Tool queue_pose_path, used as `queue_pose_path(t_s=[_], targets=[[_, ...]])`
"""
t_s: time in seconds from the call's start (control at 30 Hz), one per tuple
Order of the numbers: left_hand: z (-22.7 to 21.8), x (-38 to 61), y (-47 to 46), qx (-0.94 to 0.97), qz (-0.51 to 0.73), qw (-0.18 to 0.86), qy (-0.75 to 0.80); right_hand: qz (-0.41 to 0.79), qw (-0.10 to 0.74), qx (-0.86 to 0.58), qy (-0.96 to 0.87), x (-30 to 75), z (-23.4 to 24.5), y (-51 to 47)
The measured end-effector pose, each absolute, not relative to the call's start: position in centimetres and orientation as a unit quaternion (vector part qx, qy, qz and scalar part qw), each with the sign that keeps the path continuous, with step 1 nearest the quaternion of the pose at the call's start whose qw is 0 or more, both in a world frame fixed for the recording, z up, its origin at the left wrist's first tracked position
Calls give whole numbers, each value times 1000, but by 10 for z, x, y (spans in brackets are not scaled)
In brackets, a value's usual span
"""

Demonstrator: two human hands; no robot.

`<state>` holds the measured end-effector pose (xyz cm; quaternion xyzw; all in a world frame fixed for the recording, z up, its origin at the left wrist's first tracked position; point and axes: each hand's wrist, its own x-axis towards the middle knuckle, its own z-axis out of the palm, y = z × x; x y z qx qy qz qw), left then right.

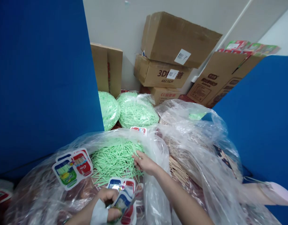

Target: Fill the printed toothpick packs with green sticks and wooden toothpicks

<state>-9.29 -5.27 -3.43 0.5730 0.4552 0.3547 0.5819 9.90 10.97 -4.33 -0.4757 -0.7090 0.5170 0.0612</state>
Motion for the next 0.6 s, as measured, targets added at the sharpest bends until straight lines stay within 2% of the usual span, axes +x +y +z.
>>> queue_pose_path(t_s=[0.13,0.3,0.43,0.6], targets=[[-38,-97,-52,556,371,581,465,611,17,-491,-621,98,-56,106],[-49,-95,-58,539,367,594,470,627,-8,-502,-596,105,-64,103],[-45,-94,-59,521,348,615,479,575,-18,-505,-643,109,-59,100],[-33,-96,-59,508,313,649,473,426,-30,-508,-748,113,-54,103]])
